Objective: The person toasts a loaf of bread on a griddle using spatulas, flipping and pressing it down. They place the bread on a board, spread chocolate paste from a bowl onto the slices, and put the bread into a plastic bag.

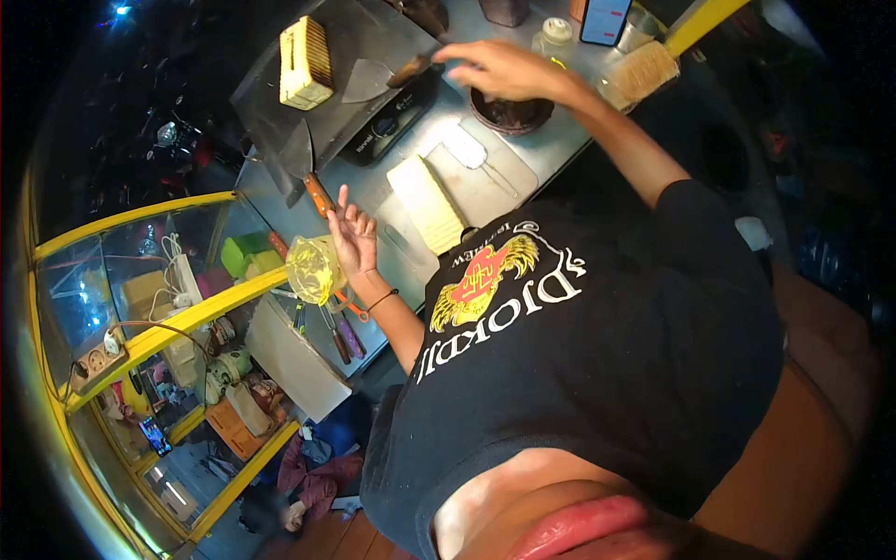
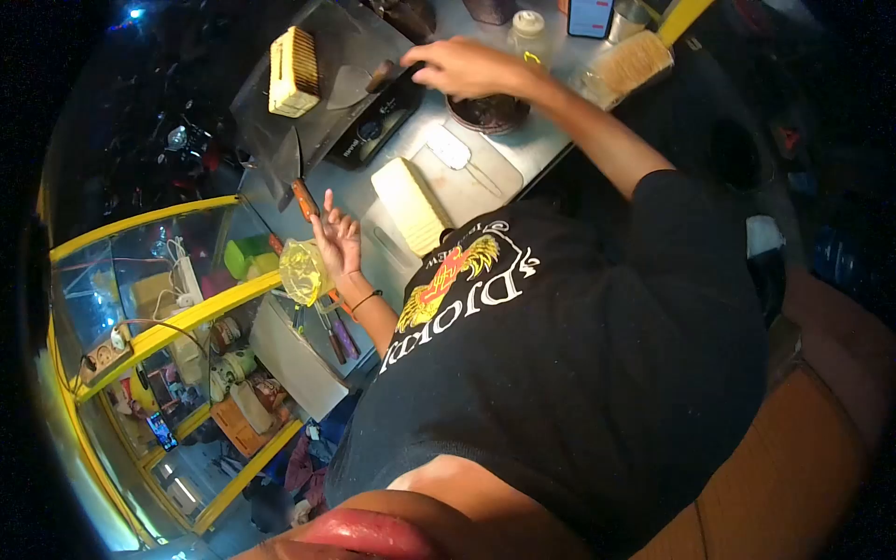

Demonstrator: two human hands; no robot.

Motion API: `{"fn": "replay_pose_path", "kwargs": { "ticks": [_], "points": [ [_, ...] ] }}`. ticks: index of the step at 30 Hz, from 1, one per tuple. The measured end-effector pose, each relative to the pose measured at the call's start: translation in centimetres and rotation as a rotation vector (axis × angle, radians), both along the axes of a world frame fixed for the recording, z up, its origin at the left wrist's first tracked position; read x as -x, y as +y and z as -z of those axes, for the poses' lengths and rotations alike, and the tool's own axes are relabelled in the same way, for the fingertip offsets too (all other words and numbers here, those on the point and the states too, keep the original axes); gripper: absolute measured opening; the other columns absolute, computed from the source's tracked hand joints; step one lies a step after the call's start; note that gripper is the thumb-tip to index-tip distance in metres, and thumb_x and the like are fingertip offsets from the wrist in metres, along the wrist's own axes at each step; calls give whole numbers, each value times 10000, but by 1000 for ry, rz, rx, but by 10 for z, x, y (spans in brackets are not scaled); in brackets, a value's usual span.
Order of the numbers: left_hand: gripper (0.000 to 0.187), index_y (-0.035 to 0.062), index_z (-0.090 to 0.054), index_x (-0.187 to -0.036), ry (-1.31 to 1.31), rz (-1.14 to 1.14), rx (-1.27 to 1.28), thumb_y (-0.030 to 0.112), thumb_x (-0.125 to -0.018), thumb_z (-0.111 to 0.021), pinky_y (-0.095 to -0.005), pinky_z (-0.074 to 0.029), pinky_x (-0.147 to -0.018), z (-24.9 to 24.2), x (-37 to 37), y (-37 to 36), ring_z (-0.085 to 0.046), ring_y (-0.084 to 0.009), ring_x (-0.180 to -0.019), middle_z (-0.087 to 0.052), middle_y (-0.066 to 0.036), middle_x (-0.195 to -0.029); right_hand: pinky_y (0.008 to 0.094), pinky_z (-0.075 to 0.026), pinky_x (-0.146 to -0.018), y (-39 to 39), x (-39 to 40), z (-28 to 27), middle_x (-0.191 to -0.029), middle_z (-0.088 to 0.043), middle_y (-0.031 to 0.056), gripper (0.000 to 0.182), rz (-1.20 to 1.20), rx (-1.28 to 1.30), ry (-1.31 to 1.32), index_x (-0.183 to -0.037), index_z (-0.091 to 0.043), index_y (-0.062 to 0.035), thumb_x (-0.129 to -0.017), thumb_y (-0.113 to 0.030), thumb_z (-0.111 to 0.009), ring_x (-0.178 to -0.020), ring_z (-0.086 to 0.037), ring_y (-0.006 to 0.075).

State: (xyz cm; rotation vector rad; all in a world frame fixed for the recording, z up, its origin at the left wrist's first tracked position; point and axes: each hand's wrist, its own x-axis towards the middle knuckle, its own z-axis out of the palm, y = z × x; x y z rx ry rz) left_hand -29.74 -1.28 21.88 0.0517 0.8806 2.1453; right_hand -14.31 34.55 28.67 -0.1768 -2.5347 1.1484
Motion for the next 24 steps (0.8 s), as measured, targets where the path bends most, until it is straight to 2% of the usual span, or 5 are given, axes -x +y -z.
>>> {"fn": "replay_pose_path", "kwargs": {
  "ticks": [7, 11, 15, 21, 24],
  "points": [
    [444, -29, -547, -1246, 1041, -254, 1028, 280, -936, -624, -326, -480, -843, 26, -54, 45, -614, -203, -922, -638, -82, -995, 510, -489, -651, 24, -99, 1, -784, -641, 258, 265, 409, -456, -411, -940, -637, 12, -919, -247, -581, -750, -633, 438],
    [749, -6, -324, -1446, 1643, 59, 1425, 252, -847, -692, -450, -225, -1141, 29, -102, 84, -265, -383, -1403, -288, -259, -1500, 508, -485, -646, 27, -104, 18, -708, -626, 245, 290, 495, -356, -327, -897, -641, 17, -906, -271, -607, -741, -626, 442],
    [769, -3, -290, -1468, 1678, 109, 1380, 205, -838, -679, -450, -192, -1158, 35, -90, 73, -193, -382, -1439, -229, -263, -1530, 489, -489, -634, 27, -92, 36, -711, -629, 237, 290, 511, -215, -147, -868, -631, 17, -905, -270, -610, -711, -625, 428],
    [727, -5, -259, -1489, 458, -48, 518, 36, -841, -586, -335, -325, -1096, 15, -65, 49, -416, -242, -1322, -394, -148, -1470, 497, -489, -667, 31, -90, 32, -719, -624, 245, 248, 248, -127, -282, -868, -630, 0, -868, -248, -634, -760, -629, 427],
    [602, 11, -351, -1453, 822, -116, 768, 63, -889, -556, -351, -332, -1088, 11, -78, 67, -450, -256, -1293, -440, -155, -1438, 507, -488, -683, 32, -95, 34, -731, -625, 248, 219, 172, -214, -369, -869, -633, -13, -873, -232, -627, -764, -629, 431]
  ]
}}
